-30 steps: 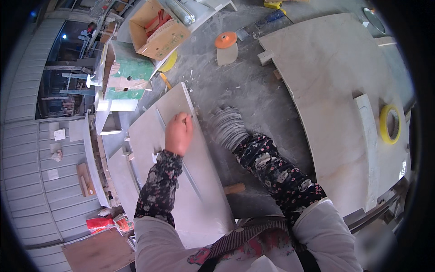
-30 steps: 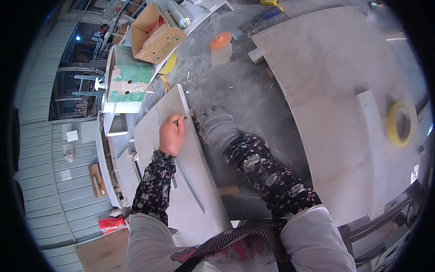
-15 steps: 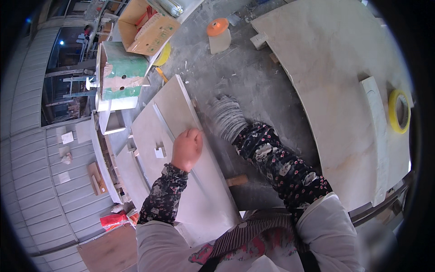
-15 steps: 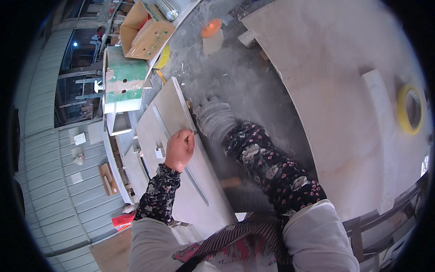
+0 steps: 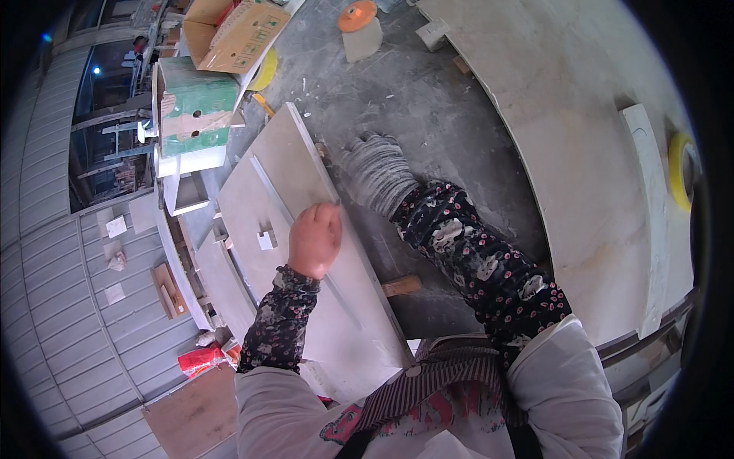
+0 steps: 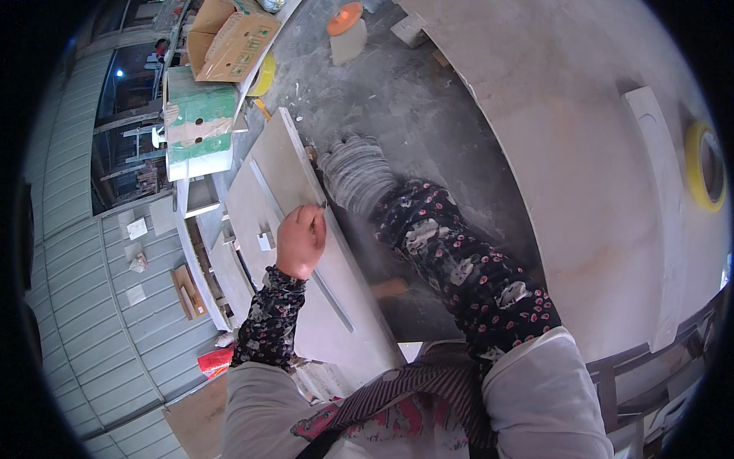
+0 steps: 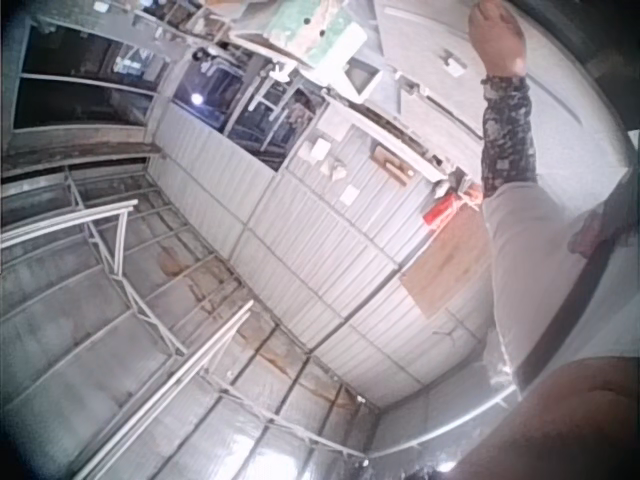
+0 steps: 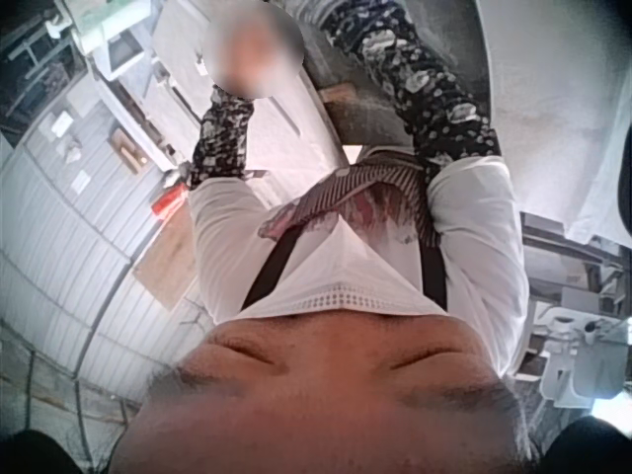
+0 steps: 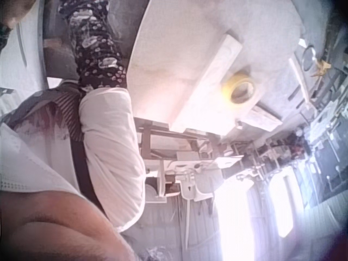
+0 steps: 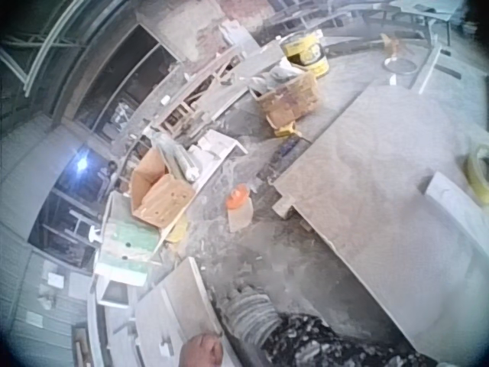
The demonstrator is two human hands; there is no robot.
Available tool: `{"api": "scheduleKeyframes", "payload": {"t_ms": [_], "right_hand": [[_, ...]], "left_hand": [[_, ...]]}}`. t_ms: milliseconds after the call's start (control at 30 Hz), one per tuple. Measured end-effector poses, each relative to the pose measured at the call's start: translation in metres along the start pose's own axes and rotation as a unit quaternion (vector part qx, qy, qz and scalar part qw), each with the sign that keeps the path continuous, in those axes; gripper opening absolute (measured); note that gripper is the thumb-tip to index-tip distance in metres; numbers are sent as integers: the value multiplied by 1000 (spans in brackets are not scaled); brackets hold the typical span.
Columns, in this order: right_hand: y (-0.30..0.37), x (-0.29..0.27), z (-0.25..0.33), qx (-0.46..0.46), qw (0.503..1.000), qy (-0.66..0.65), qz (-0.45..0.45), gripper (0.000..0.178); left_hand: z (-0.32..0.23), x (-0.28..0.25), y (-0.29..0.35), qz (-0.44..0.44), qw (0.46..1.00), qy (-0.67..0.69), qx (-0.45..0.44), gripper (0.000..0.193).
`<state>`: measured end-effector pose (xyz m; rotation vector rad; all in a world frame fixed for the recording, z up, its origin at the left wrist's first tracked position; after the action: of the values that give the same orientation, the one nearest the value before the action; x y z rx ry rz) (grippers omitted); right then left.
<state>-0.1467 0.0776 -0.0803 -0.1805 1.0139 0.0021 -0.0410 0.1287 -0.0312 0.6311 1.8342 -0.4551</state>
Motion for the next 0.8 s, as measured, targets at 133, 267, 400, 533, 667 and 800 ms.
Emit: {"api": "scheduleKeyframes", "payload": {"t_ms": [133, 267, 400, 533, 667, 800], "right_hand": [[0, -2, 1, -9, 1000, -14, -2, 26], [6, 12, 19, -89, 994, 16, 60, 26], [17, 13, 32, -120, 991, 19, 51, 26], [27, 14, 35, -106, 992, 25, 60, 28], [34, 14, 35, -98, 992, 26, 75, 24], [36, 8, 39, -118, 992, 10, 42, 24]], "left_hand": [[3, 1, 0, 3, 1000, 4, -13, 6], [14, 0, 6, -9, 996, 63, -69, 7], [16, 0, 6, -19, 995, 56, -74, 8], [13, -4, 4, -37, 996, 67, -55, 9], [15, -3, 5, -27, 995, 67, -69, 9], [16, -3, 5, -28, 995, 81, -55, 7]]}}
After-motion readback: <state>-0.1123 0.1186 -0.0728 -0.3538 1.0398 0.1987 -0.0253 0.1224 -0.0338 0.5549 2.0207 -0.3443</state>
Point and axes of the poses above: each hand's wrist, its own y-axis away from the middle knuckle, its own x-axis out of the palm, z = x × y, the point moved 10 cm from there along -y, towards the middle knuckle, and after that the axes turned 12 degrees about y, right-handed, at the moved point
